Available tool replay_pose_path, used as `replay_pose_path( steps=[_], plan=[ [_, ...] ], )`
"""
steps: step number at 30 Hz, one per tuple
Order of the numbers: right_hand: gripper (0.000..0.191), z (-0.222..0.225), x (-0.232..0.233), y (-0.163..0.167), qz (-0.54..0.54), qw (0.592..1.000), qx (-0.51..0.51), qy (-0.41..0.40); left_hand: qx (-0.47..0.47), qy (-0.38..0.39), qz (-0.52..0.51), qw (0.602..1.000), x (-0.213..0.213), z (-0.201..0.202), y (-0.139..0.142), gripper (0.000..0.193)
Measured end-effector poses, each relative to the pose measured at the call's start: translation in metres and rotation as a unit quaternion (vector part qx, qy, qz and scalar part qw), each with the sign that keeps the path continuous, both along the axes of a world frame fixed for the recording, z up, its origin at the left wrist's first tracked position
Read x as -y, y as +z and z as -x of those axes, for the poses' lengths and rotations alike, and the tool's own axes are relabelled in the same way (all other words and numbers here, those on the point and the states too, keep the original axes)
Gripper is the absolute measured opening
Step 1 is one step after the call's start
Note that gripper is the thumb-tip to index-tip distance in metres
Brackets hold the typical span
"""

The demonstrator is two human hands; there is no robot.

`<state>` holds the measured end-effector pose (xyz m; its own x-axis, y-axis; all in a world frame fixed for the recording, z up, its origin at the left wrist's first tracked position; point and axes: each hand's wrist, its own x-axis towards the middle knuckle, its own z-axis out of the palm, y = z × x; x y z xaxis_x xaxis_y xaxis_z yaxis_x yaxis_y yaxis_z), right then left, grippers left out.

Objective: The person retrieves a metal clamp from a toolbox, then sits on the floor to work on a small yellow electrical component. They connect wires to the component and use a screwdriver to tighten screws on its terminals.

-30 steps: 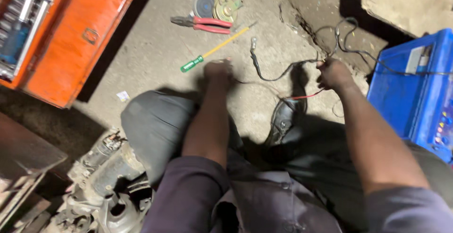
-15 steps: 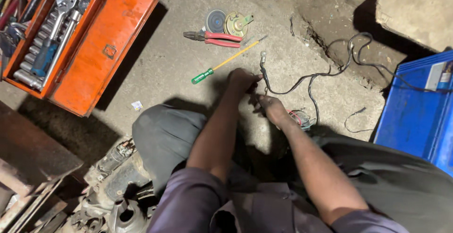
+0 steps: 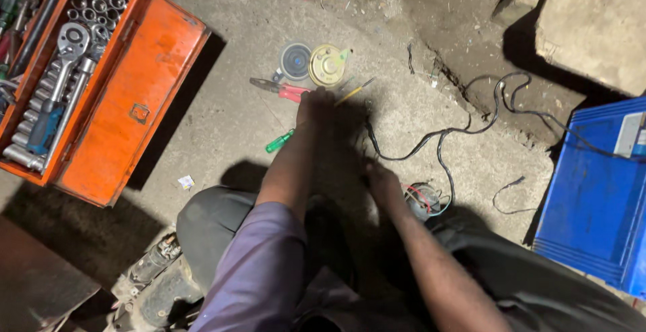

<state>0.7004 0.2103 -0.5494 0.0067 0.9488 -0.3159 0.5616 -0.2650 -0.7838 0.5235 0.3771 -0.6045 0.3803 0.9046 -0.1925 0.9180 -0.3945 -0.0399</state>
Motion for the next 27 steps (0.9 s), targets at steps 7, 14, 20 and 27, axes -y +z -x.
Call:
replay_pose_path(
  steps=[7,14,20,27],
  plan=[
    [0.048,-0.002,-0.004,0.002,0.046,0.998,0.03,-0.008,0.023,-0.035,0.05,0.998,0.04,0.012,-0.025,0.026],
    [0.037,-0.005,-0.004,-0.007,0.056,0.992,-0.061,-0.094,-0.048,0.209,0.277,0.936,0.073,0.058,0.006,0.033],
    [0.033,-0.011,-0.008,-0.019,-0.018,0.997,-0.01,-0.073,-0.138,0.198,0.458,0.855,0.026,0.048,0.046,0.036],
    [0.021,-0.03,-0.007,-0.027,-0.032,0.985,-0.107,-0.133,0.408,0.576,0.155,0.691,-0.059,-0.004,0.019,0.071]
  ],
)
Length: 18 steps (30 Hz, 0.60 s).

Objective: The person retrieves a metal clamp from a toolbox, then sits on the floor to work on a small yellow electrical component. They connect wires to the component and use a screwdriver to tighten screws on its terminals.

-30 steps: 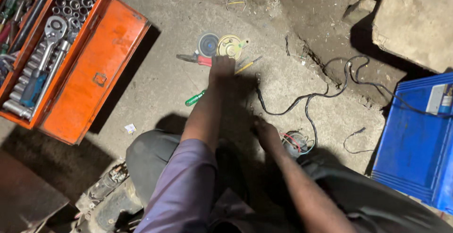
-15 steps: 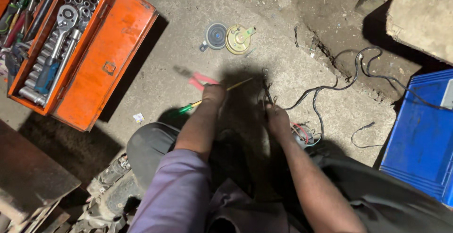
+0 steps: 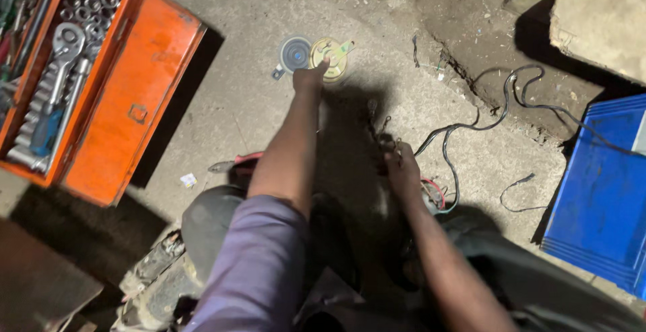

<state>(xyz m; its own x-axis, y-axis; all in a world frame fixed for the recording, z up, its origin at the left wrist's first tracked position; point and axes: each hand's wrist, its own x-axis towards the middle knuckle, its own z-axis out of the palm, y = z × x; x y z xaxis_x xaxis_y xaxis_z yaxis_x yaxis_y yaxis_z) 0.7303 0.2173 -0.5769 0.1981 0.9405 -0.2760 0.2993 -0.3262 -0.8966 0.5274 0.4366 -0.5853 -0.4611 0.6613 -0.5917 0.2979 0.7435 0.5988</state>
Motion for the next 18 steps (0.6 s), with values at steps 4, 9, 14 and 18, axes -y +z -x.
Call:
replay_pose_path(
  steps=[4,9,14,18],
  plan=[
    [0.019,-0.006,0.0,0.003,0.119,0.977,-0.17,-0.046,0.181,0.28,-0.178,0.926,-0.018,-0.037,-0.01,0.07],
    [0.024,-0.011,0.003,0.021,0.066,0.993,-0.095,-0.024,0.329,0.297,-0.275,0.853,0.001,-0.05,0.008,0.06],
    [0.023,-0.023,-0.011,0.048,0.008,0.999,0.024,-0.039,0.44,0.059,-0.184,0.877,0.054,-0.003,0.062,0.051],
    [0.03,-0.036,-0.011,0.072,-0.037,0.995,-0.074,-0.049,0.414,-0.132,-0.077,0.897,0.099,0.029,0.112,0.039]
  ],
)
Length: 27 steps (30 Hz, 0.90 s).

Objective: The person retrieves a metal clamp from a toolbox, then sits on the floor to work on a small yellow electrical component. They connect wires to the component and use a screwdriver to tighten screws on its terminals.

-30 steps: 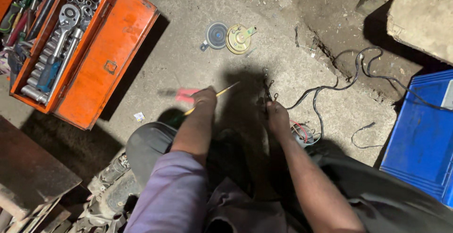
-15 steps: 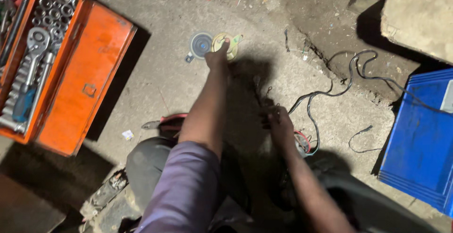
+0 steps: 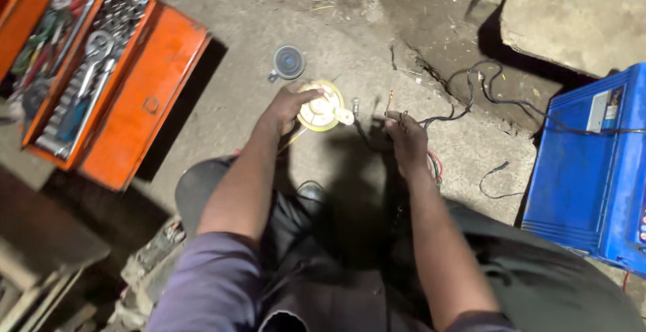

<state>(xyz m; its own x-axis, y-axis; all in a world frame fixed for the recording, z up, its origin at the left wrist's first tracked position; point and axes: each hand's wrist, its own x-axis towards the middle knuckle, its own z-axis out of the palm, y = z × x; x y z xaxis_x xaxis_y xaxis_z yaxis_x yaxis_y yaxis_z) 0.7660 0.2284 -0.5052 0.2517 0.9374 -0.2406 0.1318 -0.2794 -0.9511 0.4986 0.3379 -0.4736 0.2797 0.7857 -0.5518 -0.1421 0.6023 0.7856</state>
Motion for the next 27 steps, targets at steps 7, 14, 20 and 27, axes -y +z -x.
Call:
replay_pose_path(
  steps=[7,14,20,27],
  plan=[
    [0.027,-0.003,0.054,0.019,0.006,0.987,-0.104,0.125,-0.073,-0.191,0.032,0.978,0.082,-0.007,0.044,0.039],
    [0.025,-0.001,0.095,0.025,-0.007,0.967,-0.032,0.252,-0.084,-0.26,-0.033,0.961,0.103,-0.027,0.044,0.044],
    [0.022,0.005,0.093,0.028,0.009,0.979,0.02,0.201,-0.081,-0.241,-0.03,0.967,0.104,-0.024,0.036,0.034],
    [0.019,0.008,0.098,0.033,-0.049,0.964,0.083,0.249,-0.125,-0.256,-0.06,0.957,0.106,-0.027,0.02,0.025]
  ],
)
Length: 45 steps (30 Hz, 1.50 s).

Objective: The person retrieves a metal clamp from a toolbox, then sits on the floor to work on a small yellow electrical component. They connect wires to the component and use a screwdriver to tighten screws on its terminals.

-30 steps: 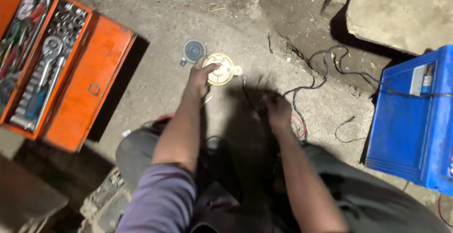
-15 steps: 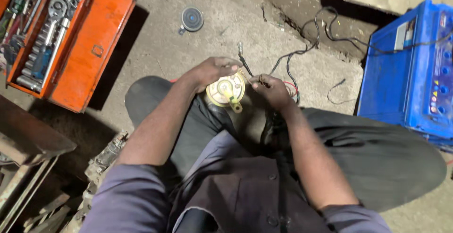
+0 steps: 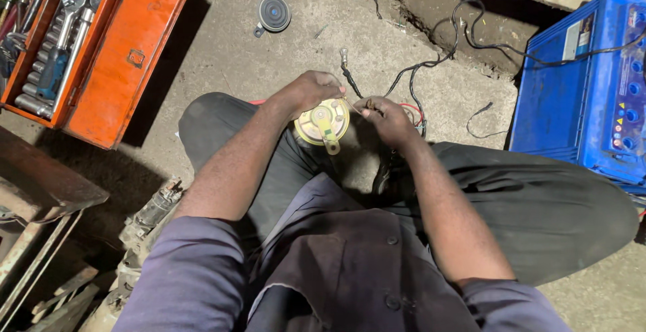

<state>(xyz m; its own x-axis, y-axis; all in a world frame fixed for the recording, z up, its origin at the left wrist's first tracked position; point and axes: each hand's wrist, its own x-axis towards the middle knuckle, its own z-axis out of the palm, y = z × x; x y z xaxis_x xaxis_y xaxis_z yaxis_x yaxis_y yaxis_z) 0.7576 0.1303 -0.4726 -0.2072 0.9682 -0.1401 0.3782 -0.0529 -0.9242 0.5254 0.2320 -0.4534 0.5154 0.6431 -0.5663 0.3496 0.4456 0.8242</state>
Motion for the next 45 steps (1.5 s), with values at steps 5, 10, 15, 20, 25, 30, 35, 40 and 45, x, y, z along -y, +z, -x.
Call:
replay_pose_path(
  steps=[5,10,15,20,25,30,35,40,45],
  plan=[
    [0.015,0.001,0.019,0.031,-0.075,0.945,0.271,-0.17,-0.012,0.045,-0.053,0.998,0.002,-0.004,-0.015,0.02],
    [0.033,-0.001,0.029,0.062,0.209,0.889,-0.285,-0.291,-0.093,0.053,-0.161,0.981,0.001,-0.004,-0.016,0.023],
    [0.04,-0.001,0.038,0.059,0.306,0.779,-0.439,-0.327,-0.157,0.066,-0.213,0.962,0.008,-0.002,-0.008,0.026],
    [0.029,0.005,0.055,0.031,0.304,0.773,-0.498,-0.251,-0.198,0.043,-0.246,0.948,0.022,-0.001,-0.004,0.03],
    [0.022,0.004,0.063,0.026,0.328,0.816,-0.451,-0.151,-0.205,0.049,-0.293,0.933,0.039,0.003,0.005,0.033],
    [0.019,0.002,0.063,0.029,0.24,0.868,-0.412,-0.137,-0.235,0.019,-0.297,0.925,0.056,0.001,0.016,0.034],
    [0.019,0.011,0.06,0.007,0.269,0.855,-0.407,-0.178,-0.168,0.042,-0.226,0.959,0.049,-0.007,0.011,0.033],
    [0.018,0.026,0.066,-0.013,0.2,0.853,-0.411,-0.254,-0.098,0.085,-0.127,0.983,0.048,-0.017,-0.006,0.027],
    [0.02,0.045,0.066,-0.014,0.202,0.803,-0.496,-0.263,-0.132,0.081,-0.108,0.982,0.054,-0.01,-0.016,0.028]
  ],
)
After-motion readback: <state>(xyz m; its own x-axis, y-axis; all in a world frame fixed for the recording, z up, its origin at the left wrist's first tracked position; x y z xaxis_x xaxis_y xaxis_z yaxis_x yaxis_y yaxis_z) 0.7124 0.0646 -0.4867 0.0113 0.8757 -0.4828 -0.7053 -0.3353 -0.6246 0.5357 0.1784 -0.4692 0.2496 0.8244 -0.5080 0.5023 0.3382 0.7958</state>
